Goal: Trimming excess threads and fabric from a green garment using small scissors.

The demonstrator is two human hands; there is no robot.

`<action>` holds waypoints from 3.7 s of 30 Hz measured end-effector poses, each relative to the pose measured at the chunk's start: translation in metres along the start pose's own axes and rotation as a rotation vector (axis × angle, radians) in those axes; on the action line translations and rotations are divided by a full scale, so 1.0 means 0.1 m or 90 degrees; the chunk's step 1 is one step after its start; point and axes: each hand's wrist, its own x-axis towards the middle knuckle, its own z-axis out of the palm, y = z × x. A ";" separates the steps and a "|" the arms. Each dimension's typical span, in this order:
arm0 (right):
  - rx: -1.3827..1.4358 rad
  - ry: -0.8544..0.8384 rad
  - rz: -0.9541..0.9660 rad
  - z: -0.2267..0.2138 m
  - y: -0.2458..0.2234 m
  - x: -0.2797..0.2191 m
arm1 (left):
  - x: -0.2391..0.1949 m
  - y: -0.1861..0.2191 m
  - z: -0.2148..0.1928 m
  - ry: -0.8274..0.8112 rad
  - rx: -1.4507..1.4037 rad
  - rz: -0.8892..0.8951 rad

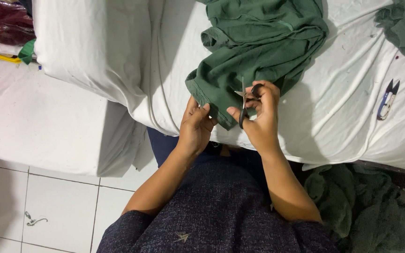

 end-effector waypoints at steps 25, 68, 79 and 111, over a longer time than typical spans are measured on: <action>0.115 0.038 0.131 -0.08 0.28 -0.45 | -0.04 0.20 0.53 0.039 0.060 -0.077; 0.094 0.016 0.210 -0.32 0.44 -0.38 | 0.77 0.55 0.21 0.142 -0.057 -0.011; 0.086 -0.005 0.283 -0.51 0.44 -0.39 | 0.68 0.21 -0.43 0.139 -0.088 -0.069; -0.170 -0.054 0.118 -0.85 0.19 -0.08 | 0.45 0.50 0.22 0.102 -0.005 -0.072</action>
